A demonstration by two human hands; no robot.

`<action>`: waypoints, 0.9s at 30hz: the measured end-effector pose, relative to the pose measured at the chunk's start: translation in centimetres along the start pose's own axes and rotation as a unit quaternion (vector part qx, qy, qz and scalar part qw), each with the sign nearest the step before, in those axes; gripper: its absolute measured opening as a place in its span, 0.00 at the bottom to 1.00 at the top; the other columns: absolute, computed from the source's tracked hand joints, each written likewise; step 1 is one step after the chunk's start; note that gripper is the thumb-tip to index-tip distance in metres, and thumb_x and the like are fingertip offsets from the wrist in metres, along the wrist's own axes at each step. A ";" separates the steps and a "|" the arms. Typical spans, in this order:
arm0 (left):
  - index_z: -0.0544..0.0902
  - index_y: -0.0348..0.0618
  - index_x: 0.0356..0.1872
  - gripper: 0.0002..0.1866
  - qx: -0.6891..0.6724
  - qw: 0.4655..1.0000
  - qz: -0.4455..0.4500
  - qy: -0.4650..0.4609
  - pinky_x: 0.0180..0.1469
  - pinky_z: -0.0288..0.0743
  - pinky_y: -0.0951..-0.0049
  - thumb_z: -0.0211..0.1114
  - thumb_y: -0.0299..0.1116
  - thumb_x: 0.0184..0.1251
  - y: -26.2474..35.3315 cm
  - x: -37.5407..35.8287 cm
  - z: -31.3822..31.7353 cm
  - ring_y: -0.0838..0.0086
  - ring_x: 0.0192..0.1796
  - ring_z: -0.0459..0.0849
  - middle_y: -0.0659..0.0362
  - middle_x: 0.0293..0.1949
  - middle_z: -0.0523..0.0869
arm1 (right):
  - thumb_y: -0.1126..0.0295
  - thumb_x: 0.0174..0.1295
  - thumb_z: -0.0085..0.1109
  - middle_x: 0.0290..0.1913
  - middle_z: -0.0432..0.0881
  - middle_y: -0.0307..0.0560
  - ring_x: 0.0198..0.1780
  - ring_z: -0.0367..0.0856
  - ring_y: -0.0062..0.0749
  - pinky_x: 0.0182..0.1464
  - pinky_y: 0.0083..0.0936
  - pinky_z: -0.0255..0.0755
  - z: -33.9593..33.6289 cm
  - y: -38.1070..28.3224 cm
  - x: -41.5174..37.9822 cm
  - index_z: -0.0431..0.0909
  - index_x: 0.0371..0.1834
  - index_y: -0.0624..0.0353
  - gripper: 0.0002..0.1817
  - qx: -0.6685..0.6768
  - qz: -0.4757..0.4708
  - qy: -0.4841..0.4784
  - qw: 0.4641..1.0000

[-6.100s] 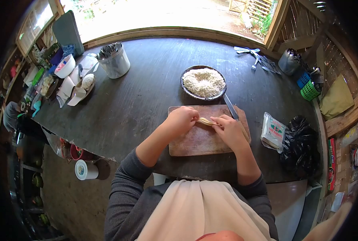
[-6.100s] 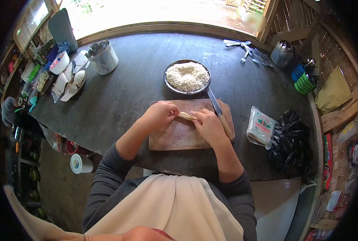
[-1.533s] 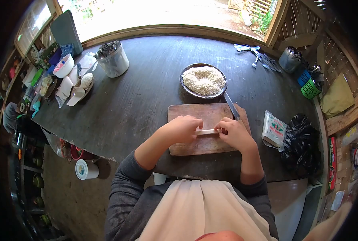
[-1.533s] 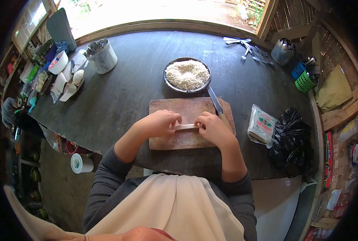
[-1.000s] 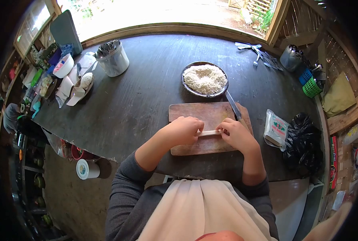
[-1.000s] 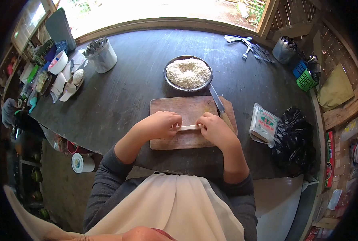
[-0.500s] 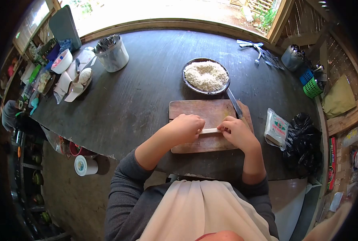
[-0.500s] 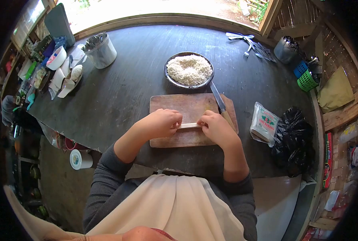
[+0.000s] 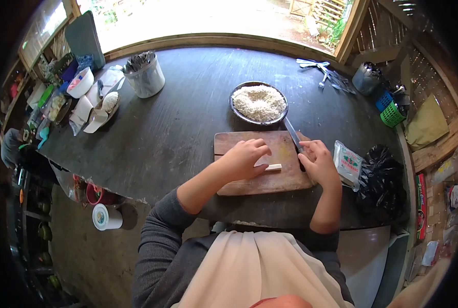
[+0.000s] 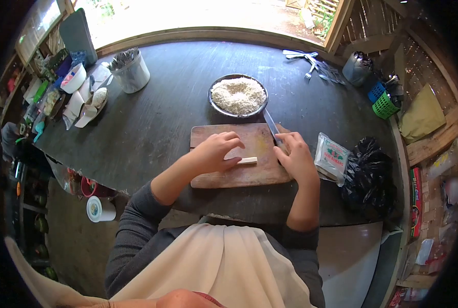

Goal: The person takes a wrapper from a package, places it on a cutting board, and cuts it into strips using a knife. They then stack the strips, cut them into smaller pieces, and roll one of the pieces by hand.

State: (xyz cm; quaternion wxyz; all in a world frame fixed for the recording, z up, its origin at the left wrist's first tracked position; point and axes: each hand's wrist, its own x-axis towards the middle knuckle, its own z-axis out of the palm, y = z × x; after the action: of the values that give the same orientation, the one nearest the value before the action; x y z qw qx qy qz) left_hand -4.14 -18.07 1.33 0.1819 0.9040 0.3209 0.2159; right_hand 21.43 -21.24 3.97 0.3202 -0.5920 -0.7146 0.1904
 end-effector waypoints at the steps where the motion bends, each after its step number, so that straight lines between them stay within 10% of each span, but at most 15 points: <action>1: 0.81 0.43 0.46 0.15 -0.002 0.998 0.034 0.045 0.52 0.75 0.58 0.69 0.36 0.60 0.1 0.2 0.8 0.56 0.50 0.81 0.53 0.46 0.81 | 0.66 0.59 0.64 0.54 0.75 0.55 0.53 0.79 0.46 0.55 0.36 0.73 -0.3 0.3 0.0 0.76 0.58 0.60 0.23 -0.011 0.055 -0.040 0.998; 16: 0.83 0.44 0.39 0.07 -0.083 0.989 0.074 0.099 0.47 0.76 0.58 0.67 0.29 0.60 0.3 0.7 5.6 0.57 0.44 0.82 0.55 0.39 0.82 | 0.67 0.54 0.60 0.47 0.80 0.60 0.49 0.81 0.52 0.56 0.38 0.74 1.2 2.4 0.3 0.78 0.56 0.61 0.24 -0.032 0.074 -0.023 0.997; 27: 0.84 0.41 0.38 0.05 -0.125 0.986 0.059 0.096 0.44 0.77 0.62 0.65 0.25 0.62 0.5 0.7 5.4 0.57 0.42 0.82 0.53 0.38 0.83 | 0.69 0.57 0.58 0.35 0.85 0.51 0.34 0.82 0.30 0.44 0.27 0.77 -0.1 3.4 0.2 0.78 0.57 0.65 0.23 0.109 0.145 -0.056 0.982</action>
State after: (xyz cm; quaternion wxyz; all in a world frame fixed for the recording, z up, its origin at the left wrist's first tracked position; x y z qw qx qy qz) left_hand -0.66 -19.04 -2.78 0.2489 0.8666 0.2538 0.3501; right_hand 23.97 -20.25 1.87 0.3115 -0.6391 -0.6130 0.3446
